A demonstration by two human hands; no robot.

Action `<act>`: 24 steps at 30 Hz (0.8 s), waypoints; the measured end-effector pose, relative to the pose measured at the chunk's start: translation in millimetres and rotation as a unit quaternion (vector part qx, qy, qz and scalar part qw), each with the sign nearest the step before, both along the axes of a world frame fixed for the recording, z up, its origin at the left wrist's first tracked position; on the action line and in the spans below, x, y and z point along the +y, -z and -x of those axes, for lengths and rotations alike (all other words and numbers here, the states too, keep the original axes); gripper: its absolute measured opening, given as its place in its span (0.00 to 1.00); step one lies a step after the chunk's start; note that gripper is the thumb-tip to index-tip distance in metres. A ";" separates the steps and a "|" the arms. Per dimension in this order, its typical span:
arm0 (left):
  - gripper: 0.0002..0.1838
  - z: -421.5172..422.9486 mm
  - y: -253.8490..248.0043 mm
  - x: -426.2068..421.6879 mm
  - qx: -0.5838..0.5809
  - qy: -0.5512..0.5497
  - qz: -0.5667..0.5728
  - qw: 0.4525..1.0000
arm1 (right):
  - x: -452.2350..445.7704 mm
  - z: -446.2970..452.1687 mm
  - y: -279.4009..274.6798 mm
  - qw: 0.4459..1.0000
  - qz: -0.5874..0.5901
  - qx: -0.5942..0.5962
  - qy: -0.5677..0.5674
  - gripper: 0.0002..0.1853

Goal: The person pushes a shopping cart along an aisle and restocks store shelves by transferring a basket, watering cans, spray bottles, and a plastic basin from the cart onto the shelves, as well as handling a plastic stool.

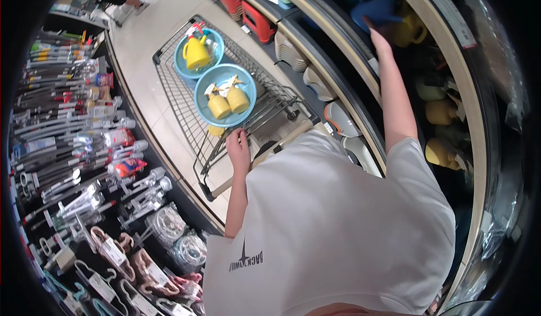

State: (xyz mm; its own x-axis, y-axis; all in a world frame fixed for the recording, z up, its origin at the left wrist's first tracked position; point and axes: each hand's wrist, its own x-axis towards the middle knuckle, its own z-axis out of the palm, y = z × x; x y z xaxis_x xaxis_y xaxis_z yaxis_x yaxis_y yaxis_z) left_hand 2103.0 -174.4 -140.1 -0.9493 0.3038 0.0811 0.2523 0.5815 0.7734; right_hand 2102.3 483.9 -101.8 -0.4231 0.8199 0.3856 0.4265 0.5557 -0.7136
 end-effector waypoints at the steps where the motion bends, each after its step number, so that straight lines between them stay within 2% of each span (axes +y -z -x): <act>1: 0.10 -1.9 0.6 -1.6 -0.004 -0.010 0.005 1.000 | -5.5 -4.9 -8.4 0.999 0.023 -0.027 -0.001 0.52; 3: 0.10 -2.6 1.8 -0.5 0.006 0.003 -0.006 1.000 | -34.3 -18.1 -27.9 0.998 0.014 0.058 -0.033 0.52; 5: 0.10 -3.9 4.0 -2.8 0.006 0.009 0.002 1.000 | -64.5 -35.6 -41.4 0.992 0.102 0.072 -0.030 0.46; 7: 0.10 -2.1 7.7 -4.5 0.001 0.011 -0.004 1.000 | -109.8 -53.6 -77.8 0.974 0.205 -0.035 0.092 0.37; 9: 0.10 4.2 -6.3 -1.5 -0.005 0.002 0.003 1.000 | -119.4 -72.9 -93.7 0.947 0.234 -0.190 0.107 0.30; 10: 0.10 6.8 -10.8 -0.6 -0.011 -0.002 0.011 1.000 | -140.5 -80.1 -91.9 0.988 0.114 -0.052 0.089 0.30; 11: 0.10 12.5 -6.5 -2.4 -0.014 -0.006 0.012 1.000 | -167.5 -84.9 -89.5 0.994 -0.008 0.088 0.066 0.30; 12: 0.10 23.2 1.2 -4.7 -0.023 -0.025 0.003 0.999 | -188.4 -88.4 -91.7 0.991 -0.070 0.095 0.066 0.26; 13: 0.11 35.4 8.1 -6.2 -0.032 -0.043 -0.006 0.999 | -205.4 -92.8 -100.2 0.987 -0.122 0.103 0.015 0.24; 15: 0.12 61.4 22.2 -7.4 -0.030 -0.040 0.002 0.999 | -241.1 -95.8 -101.6 0.983 -0.131 0.103 -0.081 0.19; 17: 0.14 89.2 42.2 -3.5 -0.056 -0.027 0.048 0.997 | -272.2 -98.9 -82.2 0.984 -0.007 0.066 -0.168 0.19; 19: 0.18 113.8 64.0 -1.3 -0.059 0.004 0.036 0.998 | -304.1 -105.9 -59.6 0.967 0.079 -0.006 -0.242 0.18; 21: 0.28 138.0 104.1 6.0 -0.048 -0.010 0.121 0.991 | -322.6 -112.7 -17.6 0.937 -0.013 -0.037 -0.348 0.18; 23: 0.42 161.6 139.7 14.2 -0.114 -0.015 0.173 0.978 | -348.7 -124.1 -25.6 0.916 0.021 -0.063 -0.397 0.16; 24: 0.51 167.9 141.4 21.5 -0.154 -0.023 0.198 0.968 | -358.2 -129.4 -25.6 0.907 0.048 -0.065 -0.414 0.14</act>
